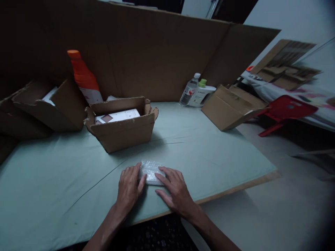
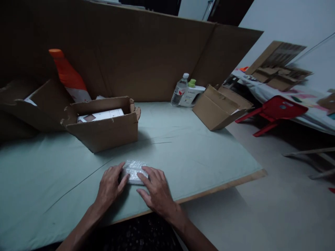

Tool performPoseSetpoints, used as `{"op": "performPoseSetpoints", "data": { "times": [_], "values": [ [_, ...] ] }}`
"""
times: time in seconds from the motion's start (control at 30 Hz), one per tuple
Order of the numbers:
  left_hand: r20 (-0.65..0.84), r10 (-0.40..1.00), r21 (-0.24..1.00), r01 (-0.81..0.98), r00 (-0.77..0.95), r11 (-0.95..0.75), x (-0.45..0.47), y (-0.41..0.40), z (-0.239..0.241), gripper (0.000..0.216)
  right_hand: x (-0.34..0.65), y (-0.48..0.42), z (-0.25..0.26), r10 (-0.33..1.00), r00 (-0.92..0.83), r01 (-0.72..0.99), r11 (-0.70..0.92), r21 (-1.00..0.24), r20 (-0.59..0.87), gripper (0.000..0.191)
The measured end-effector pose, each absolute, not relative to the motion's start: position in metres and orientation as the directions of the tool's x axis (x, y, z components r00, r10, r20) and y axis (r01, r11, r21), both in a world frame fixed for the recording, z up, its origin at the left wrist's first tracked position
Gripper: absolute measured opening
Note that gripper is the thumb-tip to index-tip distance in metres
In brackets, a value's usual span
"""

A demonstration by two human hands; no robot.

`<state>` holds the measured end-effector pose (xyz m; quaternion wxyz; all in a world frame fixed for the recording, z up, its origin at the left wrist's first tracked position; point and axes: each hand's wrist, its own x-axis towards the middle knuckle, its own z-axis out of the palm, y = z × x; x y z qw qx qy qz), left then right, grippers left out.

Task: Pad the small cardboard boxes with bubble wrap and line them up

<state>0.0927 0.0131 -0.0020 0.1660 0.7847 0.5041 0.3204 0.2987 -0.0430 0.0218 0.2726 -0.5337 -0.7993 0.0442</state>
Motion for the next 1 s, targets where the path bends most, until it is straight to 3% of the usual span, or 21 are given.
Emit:
{"op": "performPoseSetpoints", "data": {
  "times": [0.1,0.23,0.33,0.43,0.5,0.67,0.8,0.9,1.0],
  "values": [
    [0.235,0.954,0.739,0.603,0.186,-0.299,0.093,0.011,0.0,0.043,0.297,-0.034,0.012,0.884,-0.264,0.813,0.419,-0.404,0.386,0.033],
    [-0.005,1.0,0.95,0.311,0.027,-0.004,0.088,-0.004,-0.001,0.061,0.293,-0.022,0.007,0.922,-0.051,0.693,0.31,-0.651,0.384,0.023],
    [-0.121,0.992,0.99,0.081,0.042,0.117,0.085,-0.009,-0.003,0.074,0.286,-0.022,0.014,0.967,-0.07,0.558,0.242,-0.794,0.246,0.02],
    [-0.204,0.972,0.979,0.03,0.115,0.201,0.085,-0.007,0.001,0.076,0.282,-0.027,0.022,0.965,-0.182,0.454,0.251,-0.855,0.187,0.016],
    [-0.202,0.969,0.979,0.034,0.141,0.199,0.086,-0.005,0.005,0.075,0.284,-0.03,0.026,0.97,-0.182,0.403,0.222,-0.888,0.16,0.017],
    [-0.125,0.965,0.992,0.044,0.229,0.118,0.086,0.001,0.016,0.069,0.288,-0.028,0.03,0.978,-0.207,0.17,0.059,-0.984,0.023,0.043],
    [-0.08,0.953,0.993,-0.062,0.293,0.102,0.077,0.032,0.019,0.069,0.289,-0.011,0.045,0.994,-0.104,0.216,0.003,-0.976,-0.019,0.035],
    [-0.098,0.981,0.987,-0.11,0.169,0.117,0.066,0.062,0.013,0.067,0.296,0.012,0.08,0.997,-0.007,0.263,0.076,-0.962,0.077,0.035],
    [-0.109,0.994,0.992,-0.059,0.02,0.11,0.059,0.079,0.002,0.061,0.302,0.045,0.13,0.959,0.046,0.402,0.239,-0.884,0.281,0.033]
  ]
}}
